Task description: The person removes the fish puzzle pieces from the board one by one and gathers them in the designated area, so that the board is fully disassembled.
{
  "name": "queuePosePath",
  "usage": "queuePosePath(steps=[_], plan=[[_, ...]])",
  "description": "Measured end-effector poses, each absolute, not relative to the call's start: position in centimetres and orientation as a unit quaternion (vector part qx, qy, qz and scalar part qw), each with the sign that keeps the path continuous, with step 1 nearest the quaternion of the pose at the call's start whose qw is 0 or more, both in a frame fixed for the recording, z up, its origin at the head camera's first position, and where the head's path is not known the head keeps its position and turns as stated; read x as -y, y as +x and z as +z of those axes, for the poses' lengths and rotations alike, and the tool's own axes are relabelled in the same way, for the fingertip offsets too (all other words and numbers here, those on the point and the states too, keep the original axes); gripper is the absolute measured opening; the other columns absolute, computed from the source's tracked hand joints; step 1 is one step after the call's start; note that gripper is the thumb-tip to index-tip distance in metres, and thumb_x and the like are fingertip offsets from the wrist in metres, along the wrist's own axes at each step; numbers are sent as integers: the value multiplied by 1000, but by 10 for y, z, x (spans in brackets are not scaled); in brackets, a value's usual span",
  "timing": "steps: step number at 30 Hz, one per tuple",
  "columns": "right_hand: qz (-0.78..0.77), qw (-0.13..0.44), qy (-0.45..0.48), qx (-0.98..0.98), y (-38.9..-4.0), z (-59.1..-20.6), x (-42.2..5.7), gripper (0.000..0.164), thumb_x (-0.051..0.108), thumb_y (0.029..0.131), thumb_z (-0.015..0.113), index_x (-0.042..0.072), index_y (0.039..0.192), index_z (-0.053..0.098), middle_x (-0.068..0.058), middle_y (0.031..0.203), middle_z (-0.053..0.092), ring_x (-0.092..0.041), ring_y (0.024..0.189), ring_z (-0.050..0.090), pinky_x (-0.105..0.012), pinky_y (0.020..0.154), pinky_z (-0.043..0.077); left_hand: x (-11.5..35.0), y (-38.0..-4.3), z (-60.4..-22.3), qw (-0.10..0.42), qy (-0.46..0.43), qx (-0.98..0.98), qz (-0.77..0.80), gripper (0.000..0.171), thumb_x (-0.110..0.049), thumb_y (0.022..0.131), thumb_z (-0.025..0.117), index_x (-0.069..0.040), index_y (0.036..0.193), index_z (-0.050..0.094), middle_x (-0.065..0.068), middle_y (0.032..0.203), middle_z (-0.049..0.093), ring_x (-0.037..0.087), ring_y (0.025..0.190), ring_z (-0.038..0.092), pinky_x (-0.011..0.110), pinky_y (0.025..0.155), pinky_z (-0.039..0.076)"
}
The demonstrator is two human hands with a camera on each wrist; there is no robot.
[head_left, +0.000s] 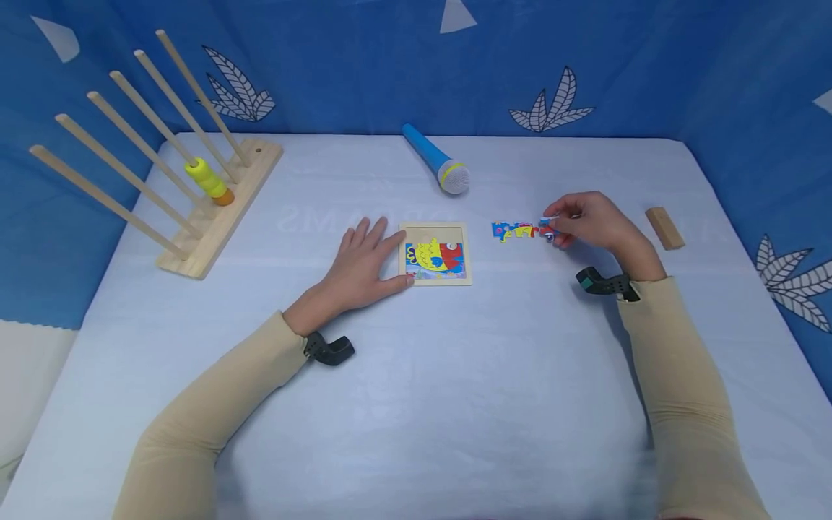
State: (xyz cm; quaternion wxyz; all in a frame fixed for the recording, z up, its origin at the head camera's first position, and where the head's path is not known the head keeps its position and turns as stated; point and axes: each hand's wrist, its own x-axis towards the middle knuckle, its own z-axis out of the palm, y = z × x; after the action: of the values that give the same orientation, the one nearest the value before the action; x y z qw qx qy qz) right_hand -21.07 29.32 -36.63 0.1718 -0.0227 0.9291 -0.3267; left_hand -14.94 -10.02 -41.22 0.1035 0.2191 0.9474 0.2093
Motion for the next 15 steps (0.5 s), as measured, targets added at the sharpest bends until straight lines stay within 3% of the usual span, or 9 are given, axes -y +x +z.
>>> queuePosePath(steps=[15], plan=[[-301, 173, 12, -938, -211, -374, -288, 29, 14, 101, 61, -4, 124, 64, -18, 101, 63, -13, 67, 65, -22, 61, 57, 100, -150, -414, 103, 220, -948, 206, 85, -53, 91, 65, -13, 160, 35, 20, 171, 16, 46, 158, 5, 64, 126, 7]])
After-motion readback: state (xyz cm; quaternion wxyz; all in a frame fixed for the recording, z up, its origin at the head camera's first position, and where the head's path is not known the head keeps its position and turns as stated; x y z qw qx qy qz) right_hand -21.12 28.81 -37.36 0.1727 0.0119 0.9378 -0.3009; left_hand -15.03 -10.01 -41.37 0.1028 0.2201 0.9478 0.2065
